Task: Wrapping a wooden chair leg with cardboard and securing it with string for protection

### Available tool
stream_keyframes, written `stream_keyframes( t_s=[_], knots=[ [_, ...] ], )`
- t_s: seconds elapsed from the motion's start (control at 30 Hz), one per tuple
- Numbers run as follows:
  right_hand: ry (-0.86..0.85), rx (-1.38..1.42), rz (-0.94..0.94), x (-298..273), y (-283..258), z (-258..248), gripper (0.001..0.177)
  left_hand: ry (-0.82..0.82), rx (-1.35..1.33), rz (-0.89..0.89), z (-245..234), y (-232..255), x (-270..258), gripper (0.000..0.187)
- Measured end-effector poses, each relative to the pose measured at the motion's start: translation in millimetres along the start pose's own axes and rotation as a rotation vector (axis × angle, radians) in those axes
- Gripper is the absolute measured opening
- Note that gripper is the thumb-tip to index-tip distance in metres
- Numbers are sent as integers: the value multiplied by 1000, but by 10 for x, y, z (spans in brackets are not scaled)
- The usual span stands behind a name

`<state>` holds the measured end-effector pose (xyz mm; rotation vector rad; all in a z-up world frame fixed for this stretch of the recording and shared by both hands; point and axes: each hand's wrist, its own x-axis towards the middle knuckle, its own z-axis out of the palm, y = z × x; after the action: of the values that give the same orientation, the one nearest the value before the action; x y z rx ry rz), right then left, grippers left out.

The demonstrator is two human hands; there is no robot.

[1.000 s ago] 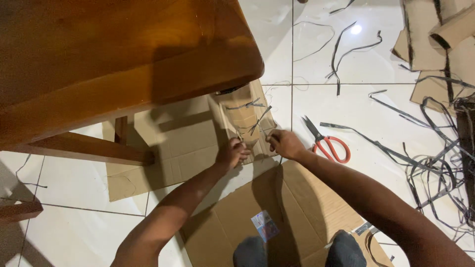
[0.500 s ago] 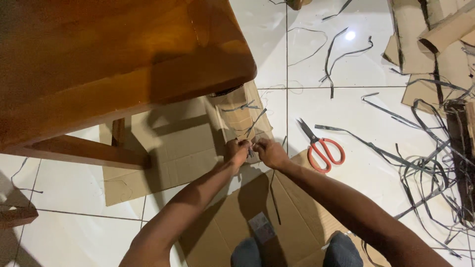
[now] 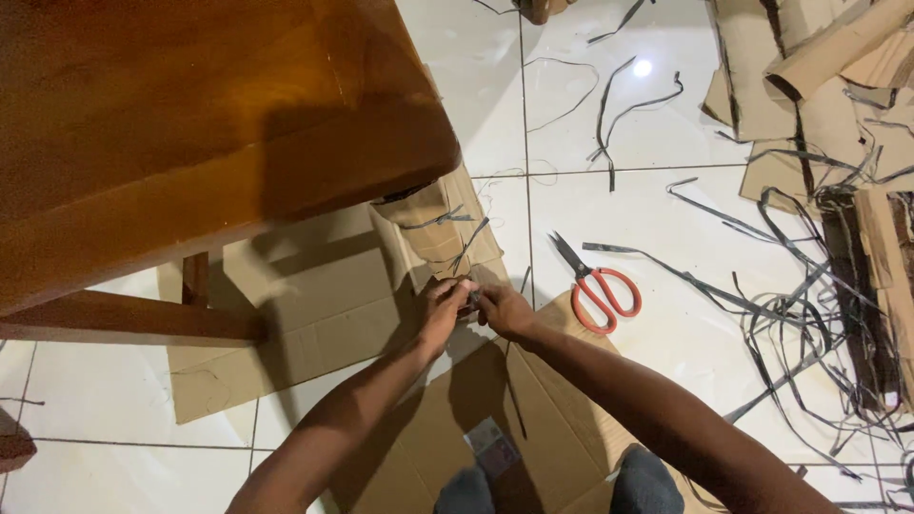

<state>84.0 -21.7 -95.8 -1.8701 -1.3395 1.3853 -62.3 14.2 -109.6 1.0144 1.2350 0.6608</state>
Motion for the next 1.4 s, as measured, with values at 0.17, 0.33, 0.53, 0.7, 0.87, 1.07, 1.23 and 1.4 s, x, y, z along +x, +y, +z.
stream_keyframes(
  t_s=[0.17, 0.33, 0.53, 0.7, 0.87, 1.07, 1.23, 1.4],
  knots=[
    [-40, 8, 19, -91, -28, -51, 33, 11, 75, -23, 1, 229, -83, 29],
    [-87, -165, -50, -65, 87, -144, 32, 28, 249, -1, -78, 490, -232, 29],
    [175, -179, -237, 2, 5, -208, 32, 58, 267, 30, -50, 462, -175, 22],
    [37, -117, -131, -121, -293, -329, 29, 55, 186, 55, -63, 338, -97, 26],
    [11, -117, -126, 30, -171, -303, 31, 73, 278, 88, -41, 232, 20, 17],
    [63, -72, -117, 18, -191, -262, 31, 62, 352, 52, -41, 232, 12, 17],
    [102, -158, -145, 191, -6, -243, 25, 103, 351, 91, -11, -124, 149, 18],
    [118, -310, -184, 232, 106, -203, 17, 106, 300, 198, -178, -137, 118, 22]
  ],
)
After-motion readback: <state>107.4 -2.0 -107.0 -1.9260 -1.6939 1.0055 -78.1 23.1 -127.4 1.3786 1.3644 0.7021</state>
